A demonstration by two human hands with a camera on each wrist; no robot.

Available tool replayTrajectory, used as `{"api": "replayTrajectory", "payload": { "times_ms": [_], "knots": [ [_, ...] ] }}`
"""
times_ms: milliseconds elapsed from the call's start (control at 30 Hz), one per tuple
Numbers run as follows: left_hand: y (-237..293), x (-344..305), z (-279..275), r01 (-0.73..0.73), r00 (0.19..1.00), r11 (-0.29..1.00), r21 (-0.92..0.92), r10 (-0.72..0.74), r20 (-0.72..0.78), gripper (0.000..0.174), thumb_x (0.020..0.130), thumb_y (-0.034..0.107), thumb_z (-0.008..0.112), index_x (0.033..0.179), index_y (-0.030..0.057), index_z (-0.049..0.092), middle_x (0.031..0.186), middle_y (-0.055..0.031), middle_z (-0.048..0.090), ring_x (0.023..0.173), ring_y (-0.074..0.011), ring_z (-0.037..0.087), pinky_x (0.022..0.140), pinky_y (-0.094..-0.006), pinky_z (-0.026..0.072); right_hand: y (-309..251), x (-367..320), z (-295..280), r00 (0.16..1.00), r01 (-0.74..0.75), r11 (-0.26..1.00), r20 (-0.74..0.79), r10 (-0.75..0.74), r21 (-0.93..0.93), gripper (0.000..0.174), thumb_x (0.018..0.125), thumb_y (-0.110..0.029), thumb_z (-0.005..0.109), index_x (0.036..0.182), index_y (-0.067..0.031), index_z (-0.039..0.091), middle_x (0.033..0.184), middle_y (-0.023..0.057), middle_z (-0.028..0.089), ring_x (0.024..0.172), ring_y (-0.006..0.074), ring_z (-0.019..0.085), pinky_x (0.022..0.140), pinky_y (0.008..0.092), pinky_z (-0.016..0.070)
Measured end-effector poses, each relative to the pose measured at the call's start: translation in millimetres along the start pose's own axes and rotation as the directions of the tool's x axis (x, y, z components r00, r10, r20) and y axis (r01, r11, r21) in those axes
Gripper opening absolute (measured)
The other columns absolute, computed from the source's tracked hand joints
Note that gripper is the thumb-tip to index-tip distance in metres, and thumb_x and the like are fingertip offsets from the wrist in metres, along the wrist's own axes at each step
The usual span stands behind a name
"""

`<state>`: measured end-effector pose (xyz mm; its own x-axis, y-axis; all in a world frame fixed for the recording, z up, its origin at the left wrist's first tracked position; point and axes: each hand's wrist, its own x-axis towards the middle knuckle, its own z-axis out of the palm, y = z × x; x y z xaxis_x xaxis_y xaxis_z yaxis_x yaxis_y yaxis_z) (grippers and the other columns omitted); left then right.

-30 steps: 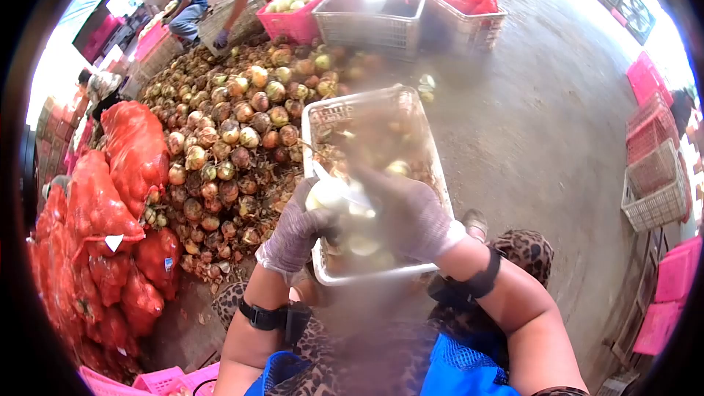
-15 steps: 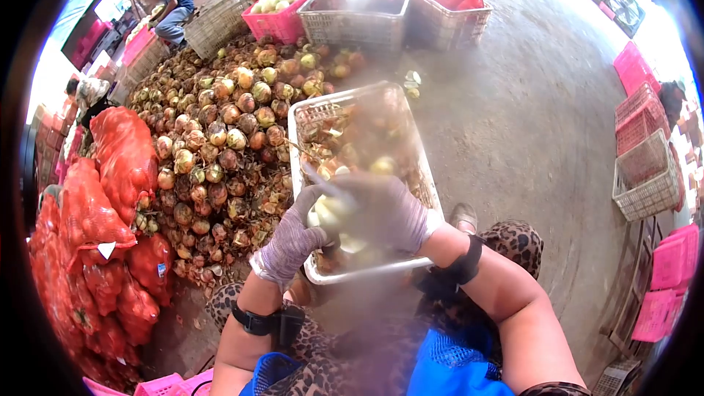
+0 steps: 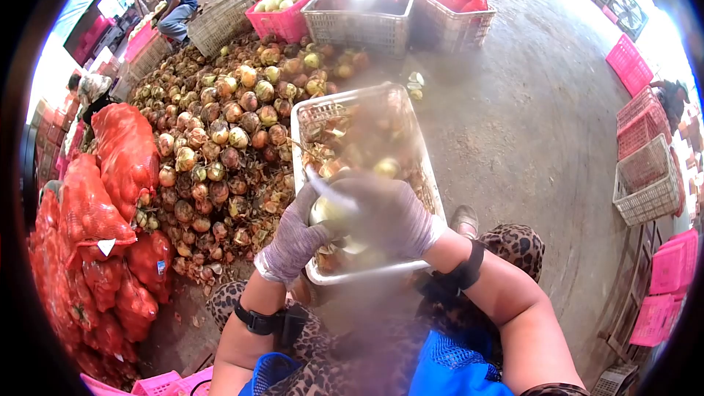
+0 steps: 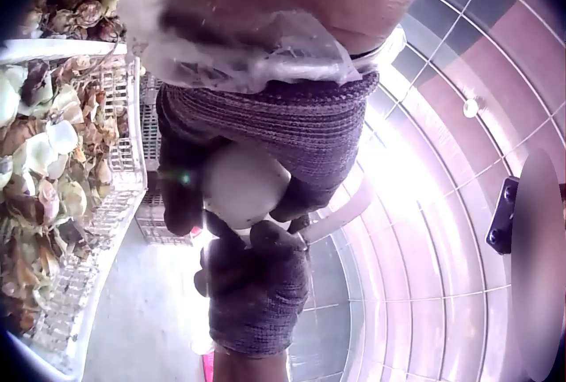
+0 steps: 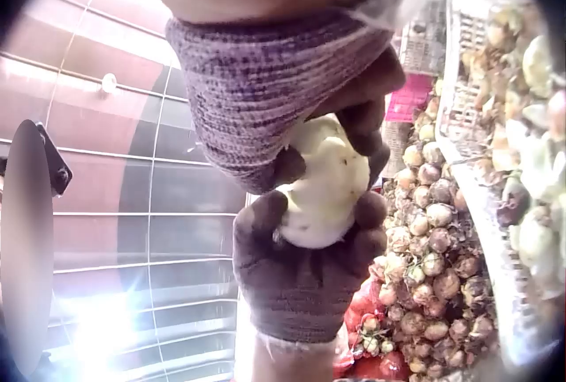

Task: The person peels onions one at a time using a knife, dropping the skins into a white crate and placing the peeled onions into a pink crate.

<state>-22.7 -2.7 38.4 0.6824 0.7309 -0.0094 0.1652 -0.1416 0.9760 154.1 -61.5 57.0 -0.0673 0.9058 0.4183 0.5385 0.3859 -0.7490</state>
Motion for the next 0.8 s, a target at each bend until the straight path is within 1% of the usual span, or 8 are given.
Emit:
{"api": "replayTrajectory", "payload": {
  "times_ms": [67,233,333,400,467,500,633,800],
  "knots": [
    [-1,-1,2,0.022,0.999,0.999,-0.029,-0.022,-0.024,0.072,0.07,0.0,0.068,0.137,0.0031,0.041,0.121,-0.0089,0.056,0.099,-0.0155,0.059,0.076,-0.027,0.0544,-5,1,-1,0.999,0.049,0.998,-0.008,-0.049,-0.027,0.043,0.072,-0.012,0.076,0.111,-0.0052,0.061,0.1,0.0115,0.065,0.086,0.0227,0.065,0.075,0.031,0.0525],
    [19,4,-4,-0.351,0.936,0.916,0.195,0.349,0.046,0.068,0.072,0.003,0.068,0.134,0.0013,0.042,0.119,-0.0104,0.058,0.099,-0.0183,0.06,0.082,-0.0305,0.0531,10,-5,0,0.999,-0.054,0.974,0.003,0.054,0.221,0.045,0.075,-0.009,0.075,0.117,-0.0047,0.06,0.106,0.0086,0.064,0.093,0.0158,0.064,0.078,0.0315,0.0531],
    [27,2,1,-0.272,0.96,0.949,0.163,0.278,-0.016,0.068,0.072,0.004,0.066,0.135,0.0007,0.039,0.117,-0.0133,0.058,0.099,-0.0204,0.061,0.086,-0.0334,0.0521,-3,-7,5,0.972,-0.209,0.942,-0.049,0.229,0.262,0.046,0.078,-0.006,0.073,0.12,-0.0048,0.057,0.108,0.0054,0.063,0.097,0.0165,0.062,0.079,0.0313,0.054],
    [31,4,9,-0.276,0.948,0.936,0.216,0.302,-0.097,0.069,0.073,0.004,0.065,0.135,0.0003,0.037,0.115,-0.0156,0.058,0.1,-0.0214,0.06,0.087,-0.0346,0.0515,-9,-3,6,0.872,-0.353,0.665,-0.026,0.489,0.658,0.047,0.078,-0.003,0.071,0.122,-0.0051,0.056,0.108,0.0064,0.062,0.098,0.0176,0.062,0.079,0.0302,0.0542],
    [42,6,15,-0.159,0.984,0.979,-0.131,0.147,-0.101,0.07,0.073,0.004,0.064,0.136,0.0004,0.034,0.114,-0.0173,0.058,0.1,-0.0227,0.06,0.087,-0.0354,0.0513,-12,4,3,0.773,-0.424,0.459,0.047,0.633,0.781,0.047,0.078,0.0,0.068,0.123,-0.0057,0.054,0.107,0.008,0.061,0.097,0.0183,0.062,0.079,0.0294,0.0543],
    [42,8,16,-0.191,0.976,0.98,-0.057,0.183,-0.115,0.07,0.073,0.003,0.063,0.136,-0.0006,0.033,0.112,-0.0177,0.057,0.099,-0.024,0.06,0.086,-0.0364,0.0514,-14,7,2,0.712,-0.435,0.346,0.083,0.697,0.831,0.047,0.078,0.001,0.066,0.123,-0.006,0.054,0.107,0.0087,0.06,0.096,0.0186,0.062,0.08,0.0289,0.0543],
    [28,16,17,-0.358,0.88,0.796,0.488,0.462,-0.109,0.069,0.073,0.002,0.062,0.134,-0.0034,0.03,0.108,-0.0187,0.055,0.095,-0.0288,0.059,0.084,-0.04,0.0513,-12,9,10,0.711,-0.496,0.406,0.091,0.697,0.767,0.045,0.078,-0.002,0.064,0.122,-0.0058,0.054,0.104,0.0092,0.06,0.09,0.0165,0.061,0.08,0.0282,0.0532],
    [20,25,19,-0.413,0.81,0.557,0.721,0.586,0.011,0.062,0.075,0.006,0.067,0.129,-0.0053,0.038,0.108,-0.0191,0.055,0.098,-0.0296,0.058,0.083,-0.0404,0.051,-14,17,8,0.708,-0.639,0.592,0.075,0.702,0.49,0.051,0.074,-0.006,0.067,0.123,-0.0056,0.054,0.107,0.0104,0.061,0.092,0.0162,0.061,0.081,0.0291,0.0516]
  ]
}}
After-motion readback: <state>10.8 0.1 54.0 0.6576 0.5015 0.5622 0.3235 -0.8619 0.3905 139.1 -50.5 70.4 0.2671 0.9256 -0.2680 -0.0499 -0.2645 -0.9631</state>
